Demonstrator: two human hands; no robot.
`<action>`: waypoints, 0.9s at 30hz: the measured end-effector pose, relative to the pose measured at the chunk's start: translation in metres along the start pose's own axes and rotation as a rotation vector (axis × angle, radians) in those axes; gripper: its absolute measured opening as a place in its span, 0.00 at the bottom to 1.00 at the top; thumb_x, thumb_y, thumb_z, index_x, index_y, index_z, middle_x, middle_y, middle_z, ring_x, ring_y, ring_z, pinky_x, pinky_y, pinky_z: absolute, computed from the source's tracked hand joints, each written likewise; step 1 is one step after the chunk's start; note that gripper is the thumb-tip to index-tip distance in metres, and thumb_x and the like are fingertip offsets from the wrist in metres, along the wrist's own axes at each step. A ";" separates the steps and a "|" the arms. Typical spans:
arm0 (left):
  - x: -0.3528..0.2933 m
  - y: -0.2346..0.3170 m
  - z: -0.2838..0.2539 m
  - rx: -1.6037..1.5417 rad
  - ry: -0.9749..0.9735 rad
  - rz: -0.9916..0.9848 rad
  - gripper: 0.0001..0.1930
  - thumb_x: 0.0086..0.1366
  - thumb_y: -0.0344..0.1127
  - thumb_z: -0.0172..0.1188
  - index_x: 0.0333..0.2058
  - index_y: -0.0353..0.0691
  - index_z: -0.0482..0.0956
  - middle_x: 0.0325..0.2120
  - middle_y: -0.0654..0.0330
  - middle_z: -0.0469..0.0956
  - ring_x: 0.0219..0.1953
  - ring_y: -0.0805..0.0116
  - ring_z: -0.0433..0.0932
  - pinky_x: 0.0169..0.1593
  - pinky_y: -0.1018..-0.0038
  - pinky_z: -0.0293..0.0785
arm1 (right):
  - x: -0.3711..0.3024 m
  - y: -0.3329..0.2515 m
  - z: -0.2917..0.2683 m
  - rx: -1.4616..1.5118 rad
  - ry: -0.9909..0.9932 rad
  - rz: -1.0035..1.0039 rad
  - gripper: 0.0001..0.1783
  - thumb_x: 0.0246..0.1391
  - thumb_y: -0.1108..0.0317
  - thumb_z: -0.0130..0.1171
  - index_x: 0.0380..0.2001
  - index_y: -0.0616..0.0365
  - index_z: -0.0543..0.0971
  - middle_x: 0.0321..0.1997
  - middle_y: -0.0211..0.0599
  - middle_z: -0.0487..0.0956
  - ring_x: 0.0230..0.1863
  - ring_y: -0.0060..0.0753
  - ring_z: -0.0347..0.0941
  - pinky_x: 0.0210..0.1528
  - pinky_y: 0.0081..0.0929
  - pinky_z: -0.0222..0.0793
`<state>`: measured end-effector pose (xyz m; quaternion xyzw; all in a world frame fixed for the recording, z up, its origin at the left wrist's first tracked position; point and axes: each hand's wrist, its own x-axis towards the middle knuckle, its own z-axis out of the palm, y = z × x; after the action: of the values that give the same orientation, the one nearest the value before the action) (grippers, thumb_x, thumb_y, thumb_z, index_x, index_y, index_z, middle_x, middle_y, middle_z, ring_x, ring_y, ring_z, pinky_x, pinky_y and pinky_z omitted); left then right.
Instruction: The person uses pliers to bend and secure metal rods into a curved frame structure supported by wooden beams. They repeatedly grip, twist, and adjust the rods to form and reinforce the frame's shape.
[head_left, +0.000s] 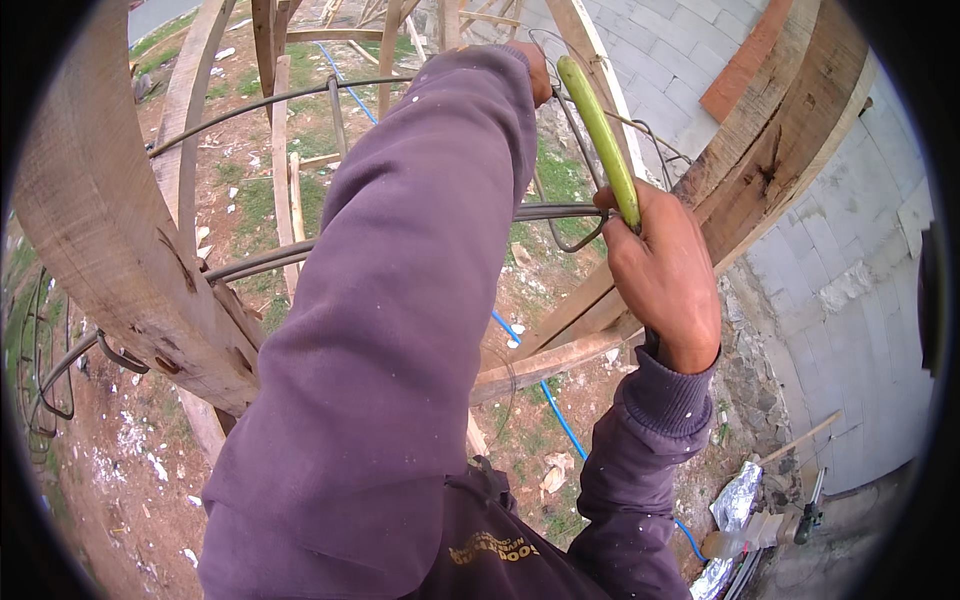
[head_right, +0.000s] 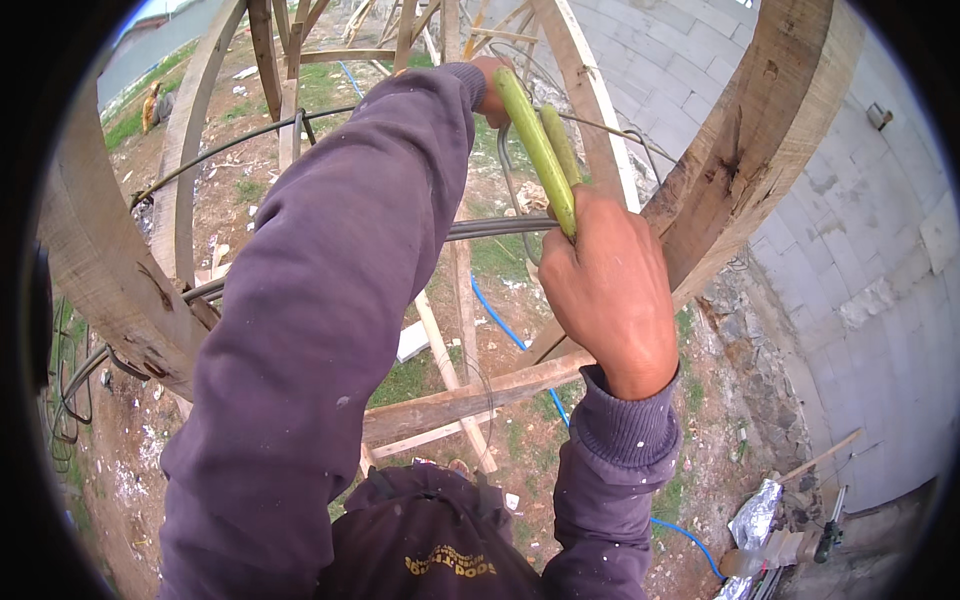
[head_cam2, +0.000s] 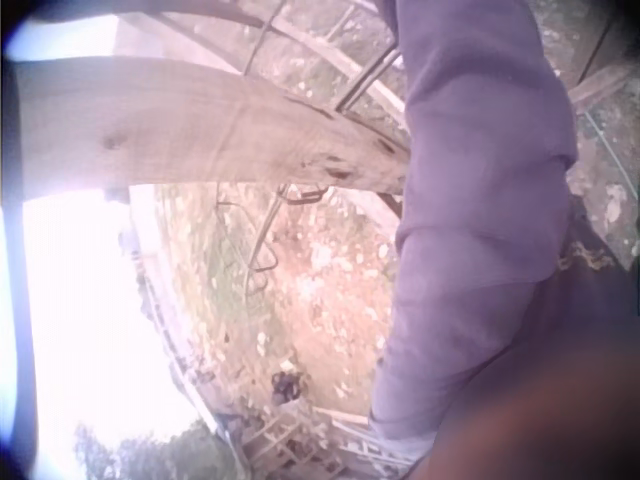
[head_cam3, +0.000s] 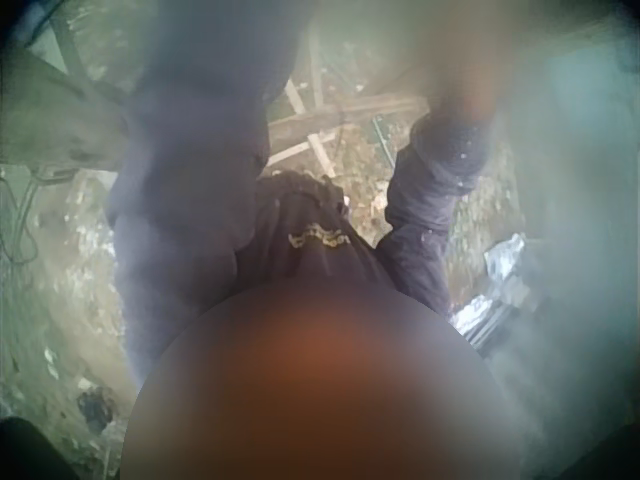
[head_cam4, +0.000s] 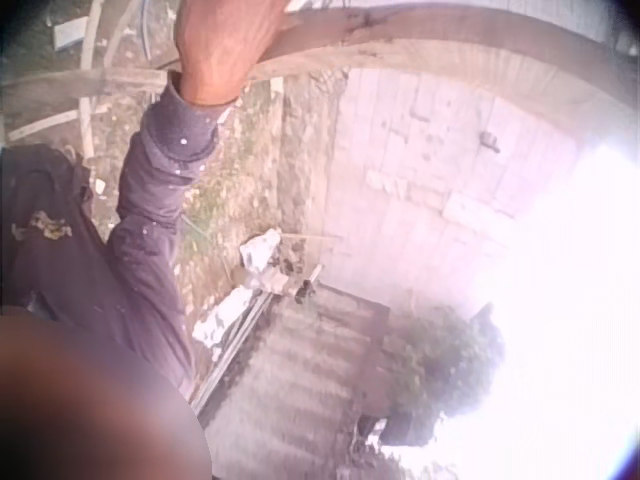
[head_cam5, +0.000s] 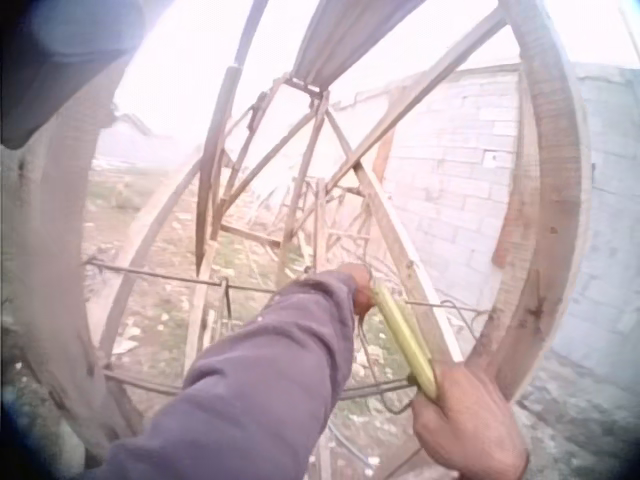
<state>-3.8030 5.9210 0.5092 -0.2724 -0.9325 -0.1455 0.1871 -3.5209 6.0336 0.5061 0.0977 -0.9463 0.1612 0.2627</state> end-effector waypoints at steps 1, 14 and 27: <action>0.003 -0.001 0.001 0.004 -0.014 0.020 0.19 0.46 0.36 0.70 0.41 0.45 0.86 0.33 0.56 0.85 0.37 0.64 0.83 0.41 0.69 0.78 | -0.010 -0.003 0.002 -0.080 0.006 -0.026 0.07 0.47 0.73 0.52 0.29 0.68 0.74 0.30 0.56 0.76 0.34 0.66 0.73 0.40 0.52 0.69; 0.002 0.006 -0.001 -0.023 -0.115 -0.042 0.10 0.55 0.40 0.64 0.34 0.44 0.86 0.26 0.61 0.85 0.31 0.66 0.84 0.36 0.72 0.79 | 0.066 -0.004 0.015 -0.329 -0.185 0.421 0.20 0.46 0.65 0.57 0.40 0.67 0.82 0.45 0.60 0.80 0.47 0.59 0.79 0.51 0.46 0.73; -0.005 0.008 -0.009 -0.056 -0.161 -0.129 0.13 0.55 0.39 0.61 0.38 0.44 0.87 0.27 0.59 0.85 0.33 0.68 0.85 0.41 0.71 0.80 | 0.227 0.067 0.071 0.983 0.529 0.156 0.21 0.53 0.79 0.50 0.52 0.68 0.76 0.51 0.46 0.76 0.46 0.35 0.77 0.42 0.32 0.81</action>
<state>-3.7923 5.9218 0.5163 -0.2279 -0.9557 -0.1609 0.0940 -3.7637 6.0473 0.5518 0.0947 -0.6663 0.6208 0.4020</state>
